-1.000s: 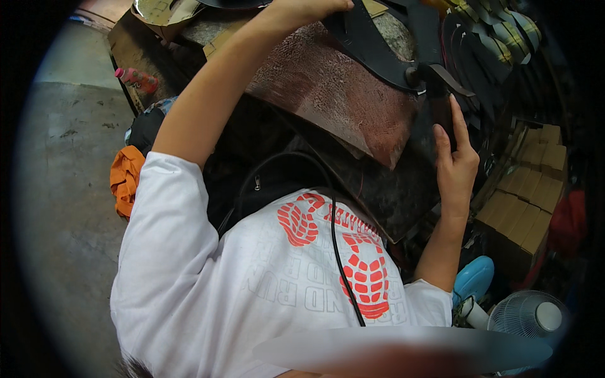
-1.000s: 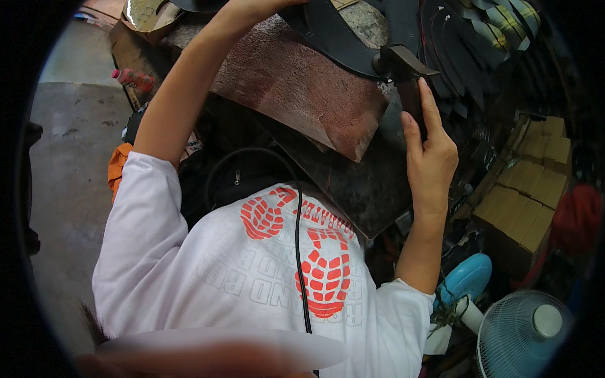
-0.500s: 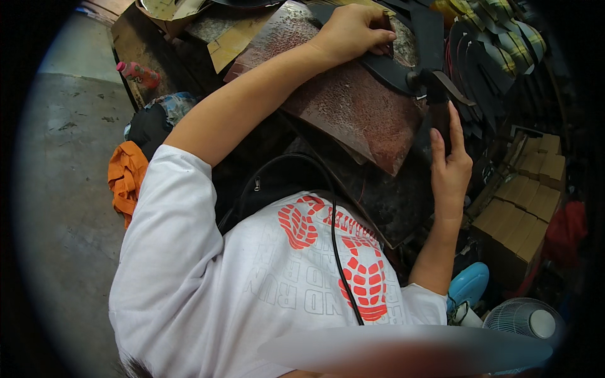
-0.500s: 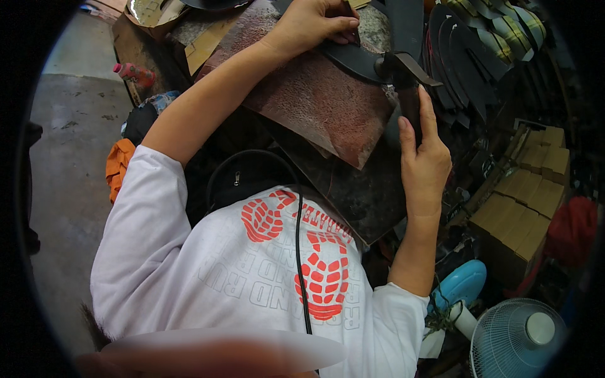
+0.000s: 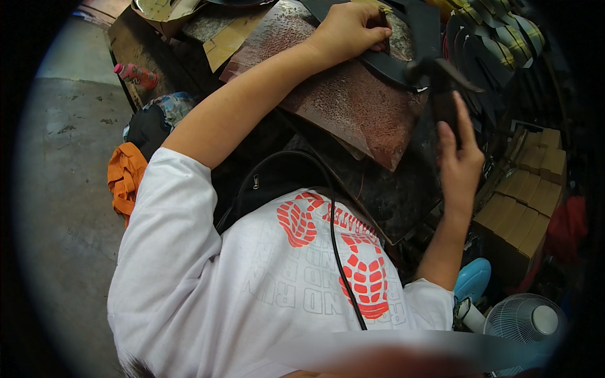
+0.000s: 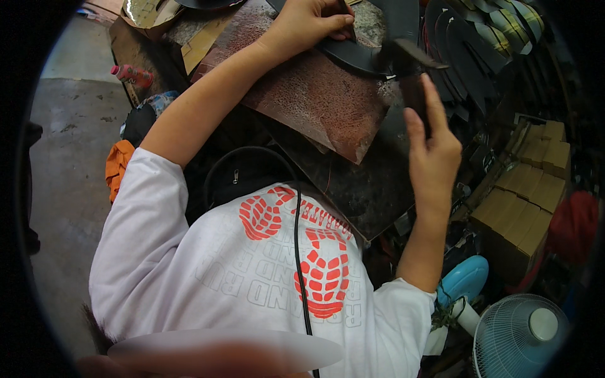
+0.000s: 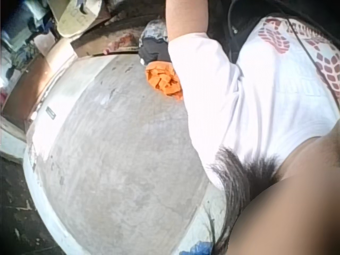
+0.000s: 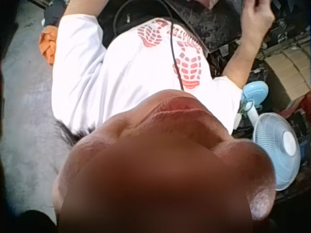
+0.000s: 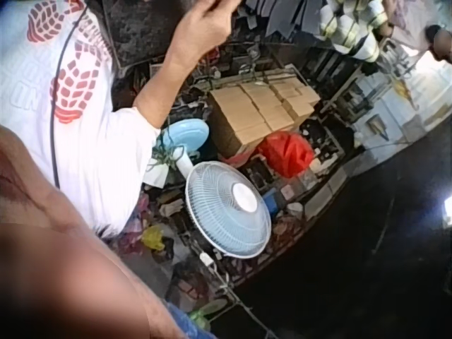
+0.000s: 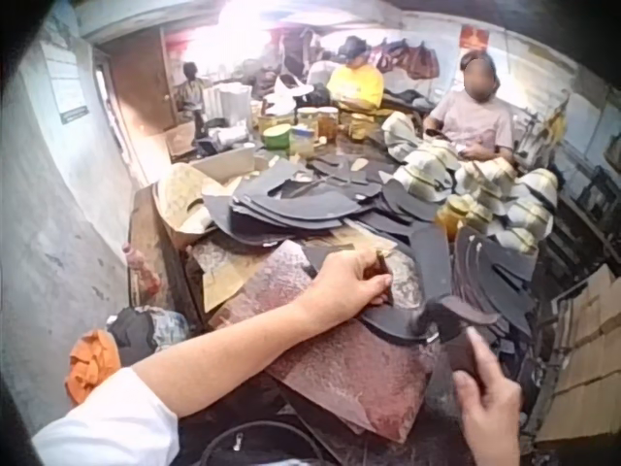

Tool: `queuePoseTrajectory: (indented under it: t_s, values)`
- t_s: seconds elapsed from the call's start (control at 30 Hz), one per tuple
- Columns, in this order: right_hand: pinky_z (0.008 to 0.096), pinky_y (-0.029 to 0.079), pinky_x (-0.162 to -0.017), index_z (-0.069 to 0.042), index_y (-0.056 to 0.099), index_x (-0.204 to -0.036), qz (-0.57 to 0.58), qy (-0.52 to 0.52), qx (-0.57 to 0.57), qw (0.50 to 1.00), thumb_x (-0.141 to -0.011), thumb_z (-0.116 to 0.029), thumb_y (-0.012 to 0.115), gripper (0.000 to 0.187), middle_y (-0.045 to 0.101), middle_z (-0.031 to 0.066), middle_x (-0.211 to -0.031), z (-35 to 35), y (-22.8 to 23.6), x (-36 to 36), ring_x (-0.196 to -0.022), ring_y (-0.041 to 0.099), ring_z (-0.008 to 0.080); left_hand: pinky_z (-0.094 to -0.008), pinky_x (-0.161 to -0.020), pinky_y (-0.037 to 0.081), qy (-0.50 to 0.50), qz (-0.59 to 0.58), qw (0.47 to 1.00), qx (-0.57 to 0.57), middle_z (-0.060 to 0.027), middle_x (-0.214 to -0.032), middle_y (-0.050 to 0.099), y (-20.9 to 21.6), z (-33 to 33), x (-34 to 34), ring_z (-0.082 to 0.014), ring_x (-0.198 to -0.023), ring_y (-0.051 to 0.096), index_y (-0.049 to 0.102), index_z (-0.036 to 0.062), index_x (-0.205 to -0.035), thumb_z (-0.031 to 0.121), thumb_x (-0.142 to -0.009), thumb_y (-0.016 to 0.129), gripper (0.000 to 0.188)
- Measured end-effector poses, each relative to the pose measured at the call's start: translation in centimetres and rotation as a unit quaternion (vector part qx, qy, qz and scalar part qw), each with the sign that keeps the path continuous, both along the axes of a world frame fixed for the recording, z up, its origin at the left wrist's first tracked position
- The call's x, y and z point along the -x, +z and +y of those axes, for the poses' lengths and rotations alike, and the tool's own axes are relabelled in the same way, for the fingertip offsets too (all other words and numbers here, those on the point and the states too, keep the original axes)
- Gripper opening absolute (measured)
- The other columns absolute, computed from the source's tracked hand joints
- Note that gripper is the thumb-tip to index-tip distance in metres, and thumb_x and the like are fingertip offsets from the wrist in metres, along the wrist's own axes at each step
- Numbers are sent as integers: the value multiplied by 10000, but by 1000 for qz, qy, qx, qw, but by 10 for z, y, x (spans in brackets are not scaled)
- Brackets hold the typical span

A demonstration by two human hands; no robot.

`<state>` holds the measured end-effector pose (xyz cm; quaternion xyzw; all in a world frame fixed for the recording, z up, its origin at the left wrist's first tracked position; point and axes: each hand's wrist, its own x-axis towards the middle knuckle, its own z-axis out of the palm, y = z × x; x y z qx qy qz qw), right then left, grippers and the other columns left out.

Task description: The person repeatedly hammers a black shoe sole or heel piece on a workbench using a small hammer. They adjust the piece between strikes and continue hammering the same area.

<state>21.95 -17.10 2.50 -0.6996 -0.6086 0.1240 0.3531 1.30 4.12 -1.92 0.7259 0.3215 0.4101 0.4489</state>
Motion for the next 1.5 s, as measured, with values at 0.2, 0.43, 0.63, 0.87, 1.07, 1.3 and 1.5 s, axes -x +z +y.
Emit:
queuePoseTrajectory:
  t_s: [0.2, 0.43, 0.63, 0.87, 1.07, 1.3, 1.5]
  values:
    - [298, 497, -569, 18, 550, -1200, 86, 64, -291, 951, -988, -584, 476, 643, 621, 159, -908, -5, 116, 21, -656, 611, 223, -356, -693, 567, 70, 77, 931, -350, -122, -818, 705, 2, -10, -14, -243, -757, 700, 685, 17, -975, 113, -873, 677, 140]
    - [372, 545, -706, -189, 491, -1432, 51, 6, -5, 999, -989, -356, 609, 488, 705, 149, -1104, 13, 9, 2, -918, 708, 258, -394, -725, 574, 62, 123, 916, -376, -135, -828, 701, -6, -17, -23, -318, -797, 708, 688, 48, -961, 137, -845, 683, 147]
    - [410, 562, -753, -296, 467, -1499, -93, 40, 3, 995, -994, -345, 624, 531, 732, 183, -1069, 5, -22, -5, -945, 729, 355, -286, -592, 546, 70, -44, 993, 79, -99, -744, 691, -6, -6, -7, -134, -631, 672, 660, -60, -909, 81, -930, 660, 143]
    - [424, 559, -745, -312, 449, -1507, -80, -17, 27, 996, -995, -347, 621, 541, 741, 177, -1022, 8, -17, 8, -918, 737, 345, -260, -594, 547, 57, -100, 987, 109, -60, -791, 684, -10, -7, -11, -119, -646, 660, 658, -35, -975, 85, -971, 619, 126]
    - [402, 561, -798, -313, 460, -1503, -62, -18, 46, 997, -997, -323, 624, 532, 729, 172, -1121, 3, -16, 2, -996, 728, 330, -245, -613, 557, 59, -213, 969, 107, -59, -877, 681, -6, -8, -9, -107, -704, 648, 657, -18, -1029, 70, -980, 599, 116]
    - [393, 559, -826, -290, 520, -1468, -1, -31, 11, 999, -986, -294, 647, 498, 713, 169, -1181, 17, 9, 6, -1060, 715, 279, -275, -596, 534, 97, -97, 990, 39, -76, -765, 692, 4, -15, -6, -111, -650, 657, 654, -45, -977, 93, -955, 640, 140]
    - [420, 559, -714, -330, 461, -1499, -77, -32, 88, 993, -1002, -376, 605, 519, 747, 169, -969, 22, -7, 1, -895, 736, 351, -288, -598, 537, 108, -27, 993, 50, -91, -746, 699, 2, -13, -5, -129, -642, 675, 656, -50, -954, 109, -943, 658, 159]
